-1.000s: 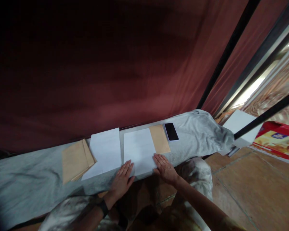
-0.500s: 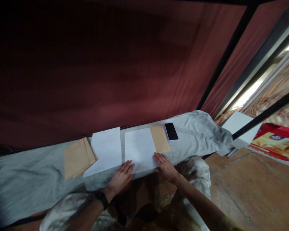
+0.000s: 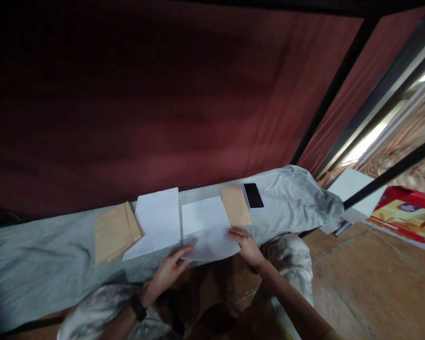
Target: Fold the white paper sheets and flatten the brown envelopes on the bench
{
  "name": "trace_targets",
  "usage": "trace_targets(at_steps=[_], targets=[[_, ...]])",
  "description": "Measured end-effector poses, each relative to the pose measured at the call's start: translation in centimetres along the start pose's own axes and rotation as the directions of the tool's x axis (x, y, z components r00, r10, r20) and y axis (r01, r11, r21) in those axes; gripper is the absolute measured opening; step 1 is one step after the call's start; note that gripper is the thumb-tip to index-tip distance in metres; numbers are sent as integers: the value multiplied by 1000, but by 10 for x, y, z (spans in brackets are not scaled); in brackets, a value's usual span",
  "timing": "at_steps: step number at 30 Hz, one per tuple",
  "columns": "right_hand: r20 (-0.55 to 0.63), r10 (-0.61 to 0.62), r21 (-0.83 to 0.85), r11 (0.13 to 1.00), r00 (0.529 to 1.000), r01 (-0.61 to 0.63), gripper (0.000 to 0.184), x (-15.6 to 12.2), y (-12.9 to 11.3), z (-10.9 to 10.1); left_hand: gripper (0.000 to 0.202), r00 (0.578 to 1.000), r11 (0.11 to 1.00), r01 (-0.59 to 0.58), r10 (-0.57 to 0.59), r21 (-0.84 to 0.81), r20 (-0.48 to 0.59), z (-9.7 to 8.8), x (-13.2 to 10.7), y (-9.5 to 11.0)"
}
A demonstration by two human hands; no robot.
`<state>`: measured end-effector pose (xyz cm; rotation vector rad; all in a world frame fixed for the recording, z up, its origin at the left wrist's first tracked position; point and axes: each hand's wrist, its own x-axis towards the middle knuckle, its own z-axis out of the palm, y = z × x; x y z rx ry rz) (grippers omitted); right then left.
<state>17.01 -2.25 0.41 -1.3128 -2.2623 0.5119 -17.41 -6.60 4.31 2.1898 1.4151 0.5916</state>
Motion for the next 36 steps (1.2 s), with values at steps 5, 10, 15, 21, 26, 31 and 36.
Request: trace_targets(at_steps=[5,10,15,21,26,31,36], targets=[[-27,25,61,998,999,-23,68,5,-4,3,65,996,992,-68,73,106,-48,-4,14,-24],[-114,58,133,990,992,-43,50,19,2,4,58,998,988,0,11,156,-70,-12,34,-34],[-195,101,21,995,976,-99,35,54,7,8,34,988,990,140,-138,34,-69,-16,60,-41],[-228,203,-81,971,952,-226,23,86,12,20,20,947,957,288,-290,-34,-138,-6,79,-54],[-206,174,-30,982,963,-184,19,85,13,23,24,954,956,271,-283,-115,-103,-1,72,-57],[-205,160,284,954,966,-98,20,59,12,19,26,960,933,220,-259,-284,-107,-7,62,-53],[-225,216,491,867,950,-80,21,48,4,-1,36,970,896,115,-194,-428,-146,-21,62,-35]])
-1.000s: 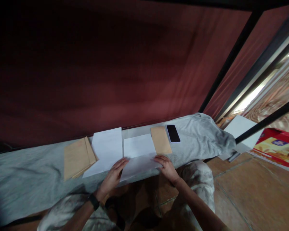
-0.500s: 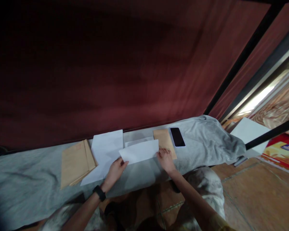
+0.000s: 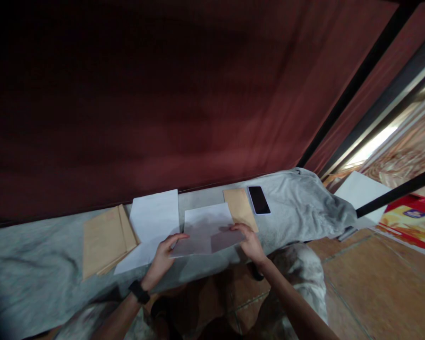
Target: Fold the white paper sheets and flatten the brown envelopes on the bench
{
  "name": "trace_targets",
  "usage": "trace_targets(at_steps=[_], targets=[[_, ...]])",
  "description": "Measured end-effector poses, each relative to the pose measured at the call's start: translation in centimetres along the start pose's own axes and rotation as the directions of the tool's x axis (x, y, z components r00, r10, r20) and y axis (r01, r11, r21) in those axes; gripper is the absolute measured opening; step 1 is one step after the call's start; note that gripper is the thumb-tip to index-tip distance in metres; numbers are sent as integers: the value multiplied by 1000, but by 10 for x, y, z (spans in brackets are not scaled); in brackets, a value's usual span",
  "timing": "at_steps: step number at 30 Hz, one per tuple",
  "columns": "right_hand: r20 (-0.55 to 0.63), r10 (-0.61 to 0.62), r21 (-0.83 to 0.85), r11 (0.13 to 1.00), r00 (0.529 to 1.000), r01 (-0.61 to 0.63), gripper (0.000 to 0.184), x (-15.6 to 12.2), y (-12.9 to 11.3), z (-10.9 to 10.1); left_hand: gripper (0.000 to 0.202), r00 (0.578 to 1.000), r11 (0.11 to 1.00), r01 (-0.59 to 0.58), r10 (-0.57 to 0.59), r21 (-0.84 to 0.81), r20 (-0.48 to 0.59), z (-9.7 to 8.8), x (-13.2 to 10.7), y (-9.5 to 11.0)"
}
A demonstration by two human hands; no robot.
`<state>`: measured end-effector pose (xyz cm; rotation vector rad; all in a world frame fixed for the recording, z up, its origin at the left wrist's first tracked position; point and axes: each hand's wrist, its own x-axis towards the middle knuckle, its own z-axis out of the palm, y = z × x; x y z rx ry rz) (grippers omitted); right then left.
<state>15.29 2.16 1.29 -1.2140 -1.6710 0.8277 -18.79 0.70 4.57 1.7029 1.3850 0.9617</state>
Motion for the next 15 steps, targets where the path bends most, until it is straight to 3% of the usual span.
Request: trace_targets(at_steps=[5,9,12,15], targets=[[-10,15,6,1000,1000,-15,21,13,-31,-10,36,999,998,-28,27,-50,-29,0,5,23],[-134,-13,-6,1000,991,12,24,20,-61,-16,15,981,999,-54,54,5,-185,-5,8,47],[-231,-78,-56,996,970,67,30,31,-89,-28,33,953,997,-81,78,4,-292,-11,12,72],[-298,-148,-71,989,943,133,33,48,-120,-41,30,937,983,-129,78,-131,-340,-16,22,102]])
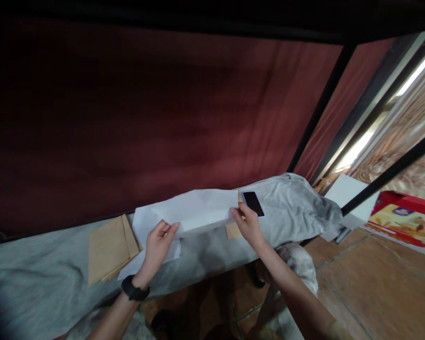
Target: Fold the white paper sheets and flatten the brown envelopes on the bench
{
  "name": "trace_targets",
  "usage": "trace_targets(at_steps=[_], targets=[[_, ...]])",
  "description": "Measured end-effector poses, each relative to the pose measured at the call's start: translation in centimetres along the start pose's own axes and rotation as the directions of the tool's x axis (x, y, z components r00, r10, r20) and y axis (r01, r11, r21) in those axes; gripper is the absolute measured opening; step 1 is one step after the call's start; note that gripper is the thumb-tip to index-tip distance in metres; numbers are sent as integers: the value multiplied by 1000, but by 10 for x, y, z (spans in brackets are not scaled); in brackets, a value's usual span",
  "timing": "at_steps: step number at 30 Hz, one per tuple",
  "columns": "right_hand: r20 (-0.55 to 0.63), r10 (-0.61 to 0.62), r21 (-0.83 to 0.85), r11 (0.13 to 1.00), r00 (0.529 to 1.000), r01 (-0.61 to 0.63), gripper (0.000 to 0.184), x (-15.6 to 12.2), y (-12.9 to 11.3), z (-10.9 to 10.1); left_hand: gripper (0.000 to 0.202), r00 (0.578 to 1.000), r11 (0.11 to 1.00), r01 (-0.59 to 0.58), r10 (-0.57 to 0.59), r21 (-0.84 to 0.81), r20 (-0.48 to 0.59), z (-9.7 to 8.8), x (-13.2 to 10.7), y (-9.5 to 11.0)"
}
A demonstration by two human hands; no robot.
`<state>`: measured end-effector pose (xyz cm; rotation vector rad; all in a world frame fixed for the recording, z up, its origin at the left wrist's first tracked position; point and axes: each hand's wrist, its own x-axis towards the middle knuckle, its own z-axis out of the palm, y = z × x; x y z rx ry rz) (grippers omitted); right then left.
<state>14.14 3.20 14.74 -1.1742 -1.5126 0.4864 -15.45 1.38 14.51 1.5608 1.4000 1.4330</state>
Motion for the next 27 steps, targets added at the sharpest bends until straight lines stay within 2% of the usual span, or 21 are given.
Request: trace_targets(at_steps=[4,7,10,12,14,17,21,24,27], targets=[[-41,-35,19,999,999,36,31,27,-21,-4,26,999,968,37,-45,-248,-26,8,19,31],[-31,-4,25,1000,1000,5,28,34,-16,5,35,993,936,107,-120,-336,-19,15,26,35],[-18,51,-22,998,999,-51,30,30,9,22,51,960,885,272,-277,-378,42,22,20,16],[1,45,-71,996,999,-45,30,23,31,34,65,925,836,374,-364,-401,104,27,10,-7],[41,45,-135,990,998,-39,29,14,52,46,76,903,820,427,-407,-382,138,32,1,-35],[68,68,-173,983,995,-55,29,3,77,65,80,914,891,406,-400,-203,72,39,-7,-72],[104,77,-206,977,992,-54,40,-6,98,91,61,975,962,222,-219,157,-39,45,-8,-101],[174,85,-373,928,981,-14,49,-7,110,105,54,994,921,106,-112,375,-5,48,-11,-108],[248,60,-568,817,967,95,52,-10,116,110,51,993,832,63,-105,552,45,50,-17,-110]])
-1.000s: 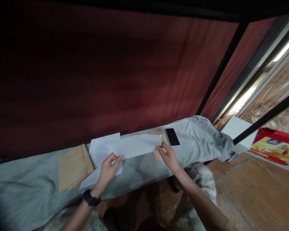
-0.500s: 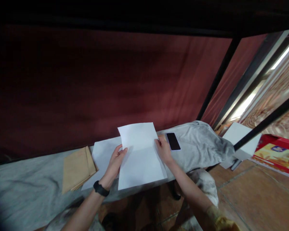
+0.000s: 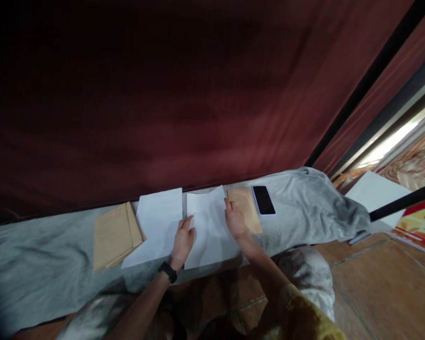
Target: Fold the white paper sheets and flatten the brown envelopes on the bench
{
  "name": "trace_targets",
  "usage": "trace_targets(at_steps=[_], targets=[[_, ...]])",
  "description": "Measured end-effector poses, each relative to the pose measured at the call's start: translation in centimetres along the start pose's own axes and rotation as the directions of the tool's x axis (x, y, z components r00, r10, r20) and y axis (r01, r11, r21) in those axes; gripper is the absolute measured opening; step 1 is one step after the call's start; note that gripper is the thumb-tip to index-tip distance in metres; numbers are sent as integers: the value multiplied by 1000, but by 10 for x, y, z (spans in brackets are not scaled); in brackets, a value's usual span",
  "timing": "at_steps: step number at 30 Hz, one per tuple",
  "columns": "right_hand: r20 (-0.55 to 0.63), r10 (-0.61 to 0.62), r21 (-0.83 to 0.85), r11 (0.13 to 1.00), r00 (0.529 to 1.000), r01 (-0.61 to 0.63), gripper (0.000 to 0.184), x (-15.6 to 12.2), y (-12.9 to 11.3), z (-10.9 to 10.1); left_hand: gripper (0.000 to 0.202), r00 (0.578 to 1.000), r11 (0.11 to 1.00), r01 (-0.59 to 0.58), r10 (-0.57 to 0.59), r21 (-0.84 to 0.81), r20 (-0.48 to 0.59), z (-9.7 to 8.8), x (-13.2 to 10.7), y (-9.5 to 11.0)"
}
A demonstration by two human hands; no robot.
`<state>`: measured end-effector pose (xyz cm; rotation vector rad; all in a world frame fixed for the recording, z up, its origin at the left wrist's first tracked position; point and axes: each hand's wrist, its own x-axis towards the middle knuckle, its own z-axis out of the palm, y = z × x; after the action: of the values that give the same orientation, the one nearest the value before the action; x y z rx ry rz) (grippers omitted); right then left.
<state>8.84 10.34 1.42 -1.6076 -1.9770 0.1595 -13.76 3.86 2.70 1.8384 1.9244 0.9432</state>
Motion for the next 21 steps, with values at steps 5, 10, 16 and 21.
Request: trace_targets(at_steps=[5,10,16,21], targets=[[39,-135,-95,986,990,138,50,-23,-12,11,42,998,989,36,-42,143,40,4,-4,6],[151,-290,-82,949,945,304,50,-54,-33,27,37,994,976,83,-94,202,48,2,-3,11],[161,-239,-137,956,958,261,52,-58,-36,29,46,1000,907,-5,1,421,11,3,-11,23],[189,-256,-152,946,948,286,54,-57,-37,26,53,976,909,-206,163,362,146,35,-17,35]])
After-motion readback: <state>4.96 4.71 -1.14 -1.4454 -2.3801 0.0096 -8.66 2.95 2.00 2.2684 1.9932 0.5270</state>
